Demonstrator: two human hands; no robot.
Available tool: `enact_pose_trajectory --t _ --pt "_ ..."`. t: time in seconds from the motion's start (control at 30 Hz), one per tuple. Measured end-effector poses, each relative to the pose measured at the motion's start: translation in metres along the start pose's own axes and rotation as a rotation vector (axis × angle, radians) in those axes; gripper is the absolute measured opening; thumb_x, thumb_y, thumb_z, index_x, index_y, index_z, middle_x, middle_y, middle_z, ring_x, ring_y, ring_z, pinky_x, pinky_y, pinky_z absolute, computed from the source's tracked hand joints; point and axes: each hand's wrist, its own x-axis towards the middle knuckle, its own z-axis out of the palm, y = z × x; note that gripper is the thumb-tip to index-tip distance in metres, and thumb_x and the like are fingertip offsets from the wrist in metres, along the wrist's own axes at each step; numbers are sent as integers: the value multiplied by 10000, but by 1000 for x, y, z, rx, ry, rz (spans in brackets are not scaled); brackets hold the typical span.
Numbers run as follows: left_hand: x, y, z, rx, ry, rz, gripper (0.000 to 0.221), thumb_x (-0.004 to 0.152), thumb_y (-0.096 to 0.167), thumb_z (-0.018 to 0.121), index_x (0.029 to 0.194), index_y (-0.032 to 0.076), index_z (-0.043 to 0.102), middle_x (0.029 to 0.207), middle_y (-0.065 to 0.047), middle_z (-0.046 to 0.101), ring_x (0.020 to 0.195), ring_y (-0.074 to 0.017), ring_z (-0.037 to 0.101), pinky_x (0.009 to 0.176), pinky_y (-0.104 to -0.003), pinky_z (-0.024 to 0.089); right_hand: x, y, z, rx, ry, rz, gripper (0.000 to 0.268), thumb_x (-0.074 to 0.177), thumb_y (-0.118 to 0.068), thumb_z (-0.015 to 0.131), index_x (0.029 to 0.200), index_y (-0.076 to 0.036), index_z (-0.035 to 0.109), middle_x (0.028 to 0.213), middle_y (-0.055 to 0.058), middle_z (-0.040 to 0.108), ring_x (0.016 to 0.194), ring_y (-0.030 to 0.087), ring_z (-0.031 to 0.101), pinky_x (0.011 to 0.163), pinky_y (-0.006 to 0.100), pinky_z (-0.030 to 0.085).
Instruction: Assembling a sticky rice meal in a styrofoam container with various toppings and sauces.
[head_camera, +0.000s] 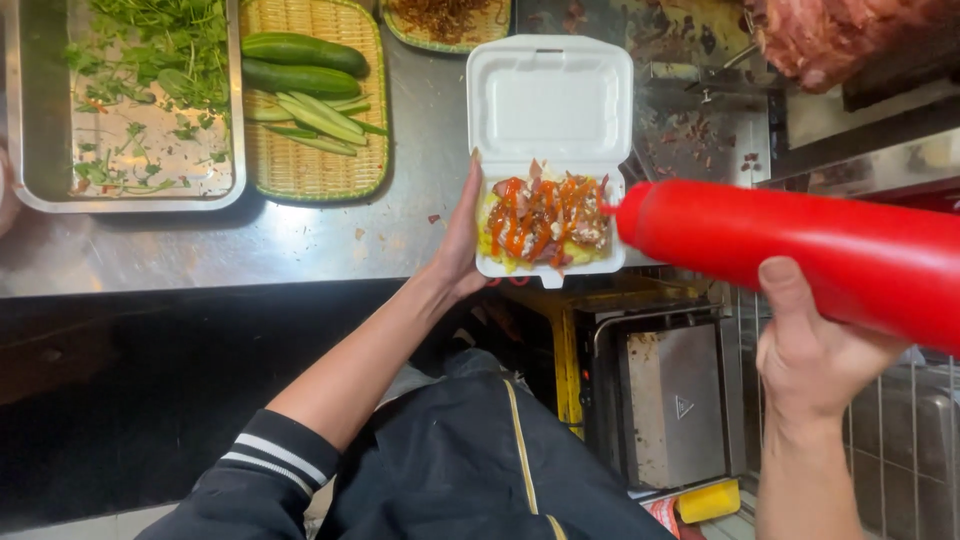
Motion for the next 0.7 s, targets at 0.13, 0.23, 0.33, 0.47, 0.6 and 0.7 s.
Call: enact_pose_trajectory --t 0.13,0.23,0.33,0.47,0.6,0.7 --pt "1 5 -2 14 -19 6 926 885 685 474 1598 119 306 1594 -254 371 1370 -468 465 951 -596 534 1 3 -5 -109 -32 118 652 1005 44 704 1535 -30 330 1476 269 460 1366 471 522 1244 578 509" --pt "2 4 0 -7 -18 -15 943 862 683 500 1604 143 282 1613 -245 336 1422 -465 404 1067 -666 438 4 12 -10 -2 -2 67 673 1042 129 661 1568 -85 300 1521 260 411 1426 498 478 1295 621 484" --pt "5 10 6 -8 4 -21 931 849 674 511 1590 148 312 1608 -229 352 1434 -456 398 1095 -658 415 0 11 -21 -66 10 133 658 998 95 707 1515 -44 326 1477 252 446 1374 464 512 1255 568 505" --pt "10 8 0 -53 -52 -91 950 869 690 518 1602 135 274 1622 -251 295 1440 -491 354 1071 -703 410 4 40 -19 123 168 184 612 1013 95 727 1494 -71 387 1451 206 504 1362 396 548 1251 523 530" --pt "17 2 17 -7 -51 -112 931 852 655 549 1583 129 313 1591 -234 360 1432 -459 397 1103 -662 409 21 36 -20 210 232 518 624 924 -273 808 1431 -172 457 1362 45 583 1338 285 639 983 505 687" --pt "24 -5 24 -21 -46 -122 899 897 648 526 1591 120 304 1590 -252 348 1420 -462 399 1076 -652 435 21 54 -25 411 490 853 616 820 -355 803 1354 -174 554 1300 62 676 1225 290 719 971 526 676"
